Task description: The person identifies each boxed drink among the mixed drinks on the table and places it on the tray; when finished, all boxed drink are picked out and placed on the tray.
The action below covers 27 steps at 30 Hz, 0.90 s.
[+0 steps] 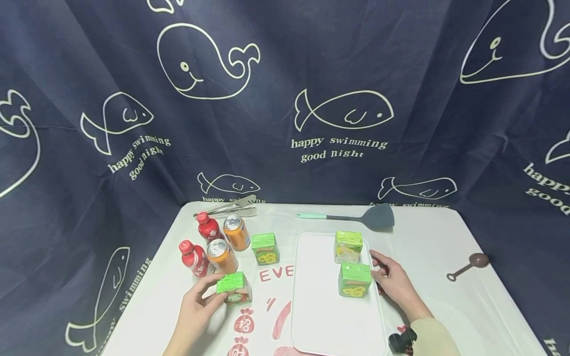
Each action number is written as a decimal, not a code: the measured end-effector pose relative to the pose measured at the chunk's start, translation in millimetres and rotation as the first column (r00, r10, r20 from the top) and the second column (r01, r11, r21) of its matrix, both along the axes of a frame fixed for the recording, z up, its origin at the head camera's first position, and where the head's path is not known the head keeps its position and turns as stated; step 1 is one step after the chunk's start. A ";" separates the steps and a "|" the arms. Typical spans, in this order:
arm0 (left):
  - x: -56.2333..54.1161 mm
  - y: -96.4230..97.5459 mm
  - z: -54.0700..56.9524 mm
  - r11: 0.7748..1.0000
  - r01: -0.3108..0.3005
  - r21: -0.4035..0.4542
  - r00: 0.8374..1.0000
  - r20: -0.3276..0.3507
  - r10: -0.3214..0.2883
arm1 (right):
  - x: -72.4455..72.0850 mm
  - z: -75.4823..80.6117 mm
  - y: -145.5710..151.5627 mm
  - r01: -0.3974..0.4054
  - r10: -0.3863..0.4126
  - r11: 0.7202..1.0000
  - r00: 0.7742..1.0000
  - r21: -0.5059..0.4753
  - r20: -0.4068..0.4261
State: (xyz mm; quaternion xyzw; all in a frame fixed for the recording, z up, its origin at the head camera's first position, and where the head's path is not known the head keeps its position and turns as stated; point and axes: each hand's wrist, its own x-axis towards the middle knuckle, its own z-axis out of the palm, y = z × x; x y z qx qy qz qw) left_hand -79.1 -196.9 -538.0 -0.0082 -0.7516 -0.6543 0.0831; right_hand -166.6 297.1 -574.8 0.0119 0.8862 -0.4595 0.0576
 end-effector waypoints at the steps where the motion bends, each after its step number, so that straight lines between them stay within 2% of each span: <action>1: -0.3 0.4 -0.2 1.000 0.002 -0.002 1.000 -0.004 -0.002 | -0.1 0.1 0.0 0.000 0.000 1.000 1.000 -0.001 0.000; 10: -7.2 10.7 2.0 0.999 0.054 -0.002 0.995 -0.085 -0.054 | 0.2 0.1 -0.5 -0.001 0.001 1.000 1.000 -0.008 0.001; 21: -23.2 40.4 9.6 0.989 0.148 0.007 0.977 -0.158 -0.145 | -0.2 -0.1 0.9 -0.006 0.006 1.000 1.000 0.015 -0.021; 27: -34.2 58.8 14.5 0.979 0.204 0.025 0.968 -0.155 -0.198 | -0.6 1.1 0.8 -0.012 0.012 1.000 1.000 0.017 -0.014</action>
